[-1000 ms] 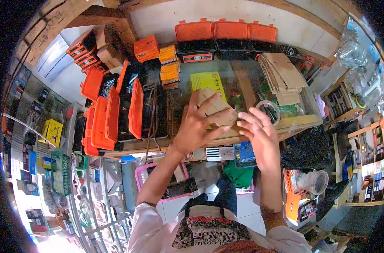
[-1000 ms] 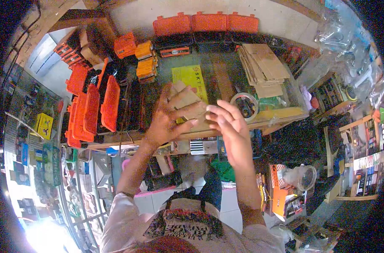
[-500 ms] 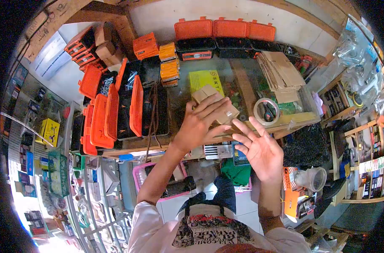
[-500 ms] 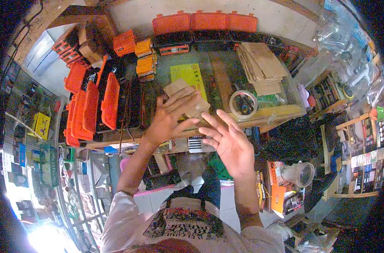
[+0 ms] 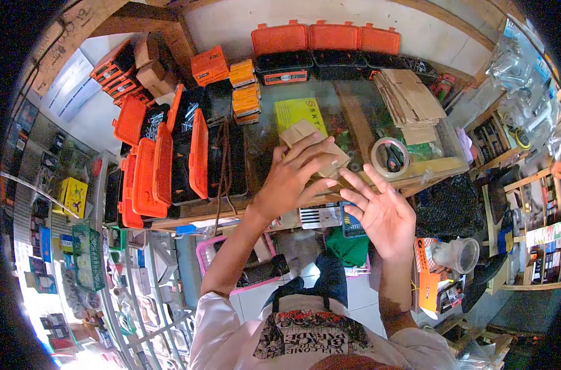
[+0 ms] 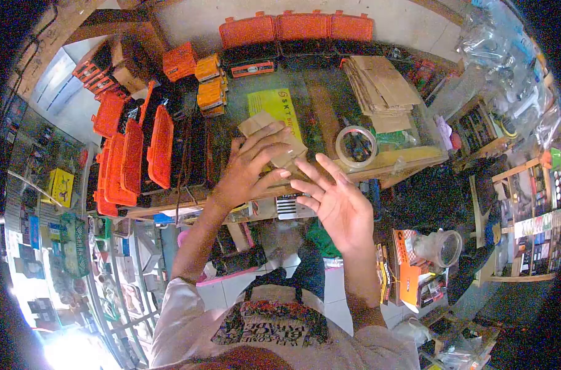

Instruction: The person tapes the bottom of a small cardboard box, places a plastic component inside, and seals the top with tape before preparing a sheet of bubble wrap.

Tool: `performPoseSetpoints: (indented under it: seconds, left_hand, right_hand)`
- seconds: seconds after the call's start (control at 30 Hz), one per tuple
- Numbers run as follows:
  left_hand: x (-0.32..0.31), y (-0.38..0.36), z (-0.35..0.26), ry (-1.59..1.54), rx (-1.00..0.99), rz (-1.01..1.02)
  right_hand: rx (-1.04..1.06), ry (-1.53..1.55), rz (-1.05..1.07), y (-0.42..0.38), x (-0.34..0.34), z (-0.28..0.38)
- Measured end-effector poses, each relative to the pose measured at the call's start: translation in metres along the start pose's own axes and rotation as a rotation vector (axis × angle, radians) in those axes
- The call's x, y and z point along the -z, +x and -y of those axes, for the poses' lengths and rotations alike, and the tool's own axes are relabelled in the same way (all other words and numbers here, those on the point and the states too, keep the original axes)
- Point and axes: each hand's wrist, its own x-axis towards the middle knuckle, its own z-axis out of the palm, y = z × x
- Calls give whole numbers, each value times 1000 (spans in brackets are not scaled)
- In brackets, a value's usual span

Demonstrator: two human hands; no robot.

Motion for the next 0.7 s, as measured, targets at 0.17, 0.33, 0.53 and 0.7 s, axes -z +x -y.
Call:
performPoseSetpoints:
  seconds: [0.17,0.33,0.53,0.7]
  left_hand:
    - [0,0,0,2,-1,2]
    - [0,0,-2,-1,-9,-17]
    - [-2,0,-1,20,-8,-11]
    - [-2,-1,-1,17,-19,-40]
  right_hand:
    - [-11,15,-13,0,0,1]
    - [-10,27,-12,-3,-1,0]
    - [-4,50,-20,-4,1,-1]
    - [-4,28,-51,-6,2,-3]
